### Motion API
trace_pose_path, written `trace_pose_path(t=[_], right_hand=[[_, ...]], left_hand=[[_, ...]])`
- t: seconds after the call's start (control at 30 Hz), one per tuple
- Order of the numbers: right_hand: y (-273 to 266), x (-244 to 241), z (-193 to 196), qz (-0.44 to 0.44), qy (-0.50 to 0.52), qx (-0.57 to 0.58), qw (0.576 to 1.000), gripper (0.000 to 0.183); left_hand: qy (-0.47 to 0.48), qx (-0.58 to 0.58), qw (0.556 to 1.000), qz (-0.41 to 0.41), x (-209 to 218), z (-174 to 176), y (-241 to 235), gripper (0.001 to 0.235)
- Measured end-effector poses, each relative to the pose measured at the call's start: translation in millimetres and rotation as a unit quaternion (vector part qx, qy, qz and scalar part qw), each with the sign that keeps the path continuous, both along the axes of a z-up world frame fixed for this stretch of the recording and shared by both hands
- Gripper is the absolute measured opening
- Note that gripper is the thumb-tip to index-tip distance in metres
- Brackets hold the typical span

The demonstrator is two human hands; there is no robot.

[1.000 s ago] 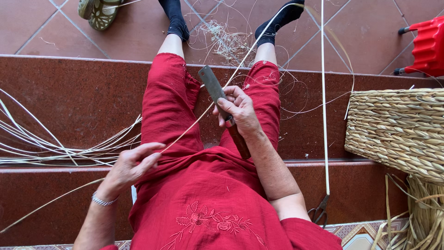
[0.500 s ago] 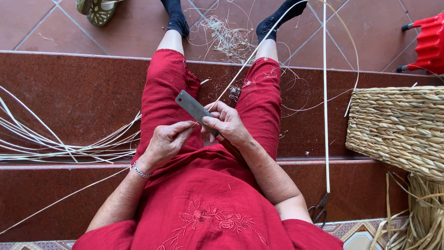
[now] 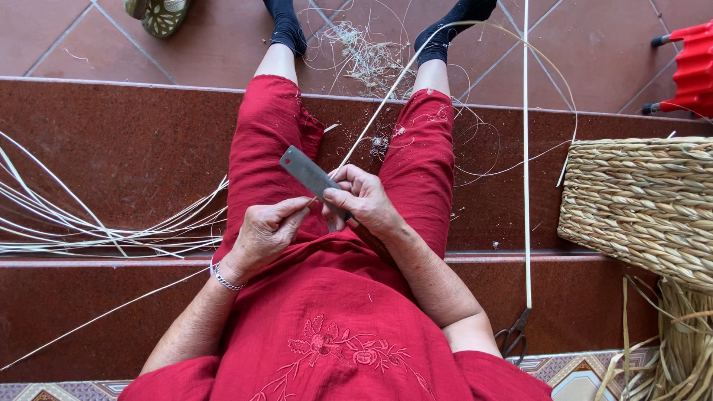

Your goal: The person sits cross-legged on a tiled floor and uses a knife to shave thin strips from bamboo rods. They hold each rod with one hand and draw the knife along its length to remove fine shavings, repeating the process on multiple rods.

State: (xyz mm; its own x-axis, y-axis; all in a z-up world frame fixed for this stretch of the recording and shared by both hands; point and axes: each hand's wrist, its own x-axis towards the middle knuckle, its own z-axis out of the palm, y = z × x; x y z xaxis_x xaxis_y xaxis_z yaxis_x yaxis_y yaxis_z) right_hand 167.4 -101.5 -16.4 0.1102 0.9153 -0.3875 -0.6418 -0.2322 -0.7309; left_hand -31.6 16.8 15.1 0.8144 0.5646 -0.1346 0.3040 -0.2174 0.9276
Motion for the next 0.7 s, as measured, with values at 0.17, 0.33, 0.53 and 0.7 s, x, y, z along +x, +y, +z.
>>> trace_pose_path(t=[0.17,0.33,0.53,0.7], right_hand=[[-1,9,-3,-0.029,-0.004,0.006,1.000,0.018],[-3,21,-3,-0.054,-0.007,0.001,0.999,0.017],[-3,33,-3,-0.070,-0.021,-0.001,0.997,0.019],[0,40,-5,-0.080,-0.039,0.010,0.996,0.019]], left_hand=[[-0.041,0.029,0.999,-0.022,-2,7,0,0.022],[-0.031,-0.012,0.999,-0.018,-11,12,-4,0.021],[0.029,-0.085,0.996,-0.001,-34,19,-5,0.023],[0.042,-0.100,0.994,0.002,-53,21,-1,0.024]])
